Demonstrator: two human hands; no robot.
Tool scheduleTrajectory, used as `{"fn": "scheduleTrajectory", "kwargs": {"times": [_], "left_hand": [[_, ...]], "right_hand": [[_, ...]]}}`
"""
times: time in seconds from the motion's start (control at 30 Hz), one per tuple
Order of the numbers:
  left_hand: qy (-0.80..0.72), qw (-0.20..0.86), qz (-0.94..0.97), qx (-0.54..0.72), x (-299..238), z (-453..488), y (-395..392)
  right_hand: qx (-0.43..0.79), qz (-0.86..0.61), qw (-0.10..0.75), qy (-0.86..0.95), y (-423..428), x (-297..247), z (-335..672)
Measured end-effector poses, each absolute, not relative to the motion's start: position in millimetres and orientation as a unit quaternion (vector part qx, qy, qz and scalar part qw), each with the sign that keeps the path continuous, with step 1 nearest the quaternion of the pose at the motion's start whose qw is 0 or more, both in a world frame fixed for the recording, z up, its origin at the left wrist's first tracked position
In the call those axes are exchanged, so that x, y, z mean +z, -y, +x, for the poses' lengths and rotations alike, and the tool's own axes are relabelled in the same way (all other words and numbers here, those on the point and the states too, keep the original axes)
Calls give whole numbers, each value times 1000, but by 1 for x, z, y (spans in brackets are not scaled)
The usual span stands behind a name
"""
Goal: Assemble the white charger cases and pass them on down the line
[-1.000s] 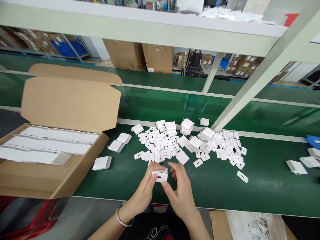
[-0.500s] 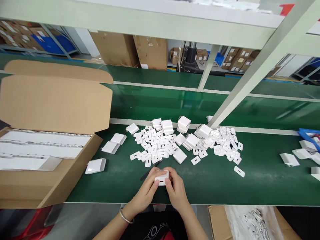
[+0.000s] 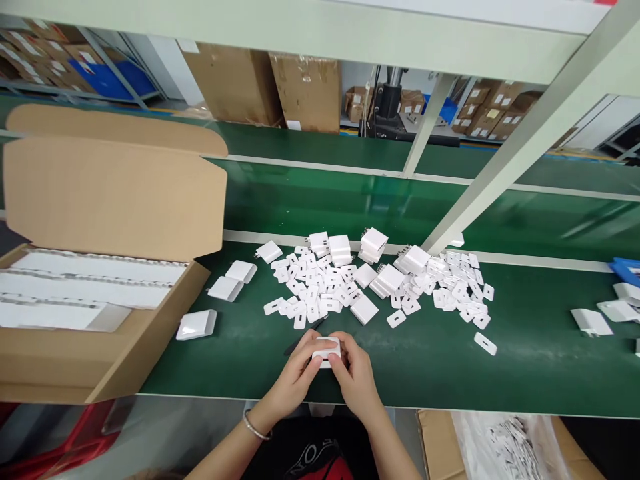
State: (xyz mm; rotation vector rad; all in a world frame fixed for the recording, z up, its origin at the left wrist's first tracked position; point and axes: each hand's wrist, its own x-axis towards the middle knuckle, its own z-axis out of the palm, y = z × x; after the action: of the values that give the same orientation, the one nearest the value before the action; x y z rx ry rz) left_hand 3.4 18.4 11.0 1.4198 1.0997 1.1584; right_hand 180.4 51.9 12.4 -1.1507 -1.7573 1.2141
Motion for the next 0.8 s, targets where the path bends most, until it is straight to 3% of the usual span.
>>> {"fn": "scheduleTrajectory", "kwargs": {"times": [0.47, 0.8], "left_hand": [[-454, 456, 581, 498, 7, 4, -18], [-428, 486, 603, 466, 11, 2, -13]], "right_hand": [[486, -434, 333, 682, -51, 15, 181], [475, -426, 376, 672, -49, 14, 180]]}}
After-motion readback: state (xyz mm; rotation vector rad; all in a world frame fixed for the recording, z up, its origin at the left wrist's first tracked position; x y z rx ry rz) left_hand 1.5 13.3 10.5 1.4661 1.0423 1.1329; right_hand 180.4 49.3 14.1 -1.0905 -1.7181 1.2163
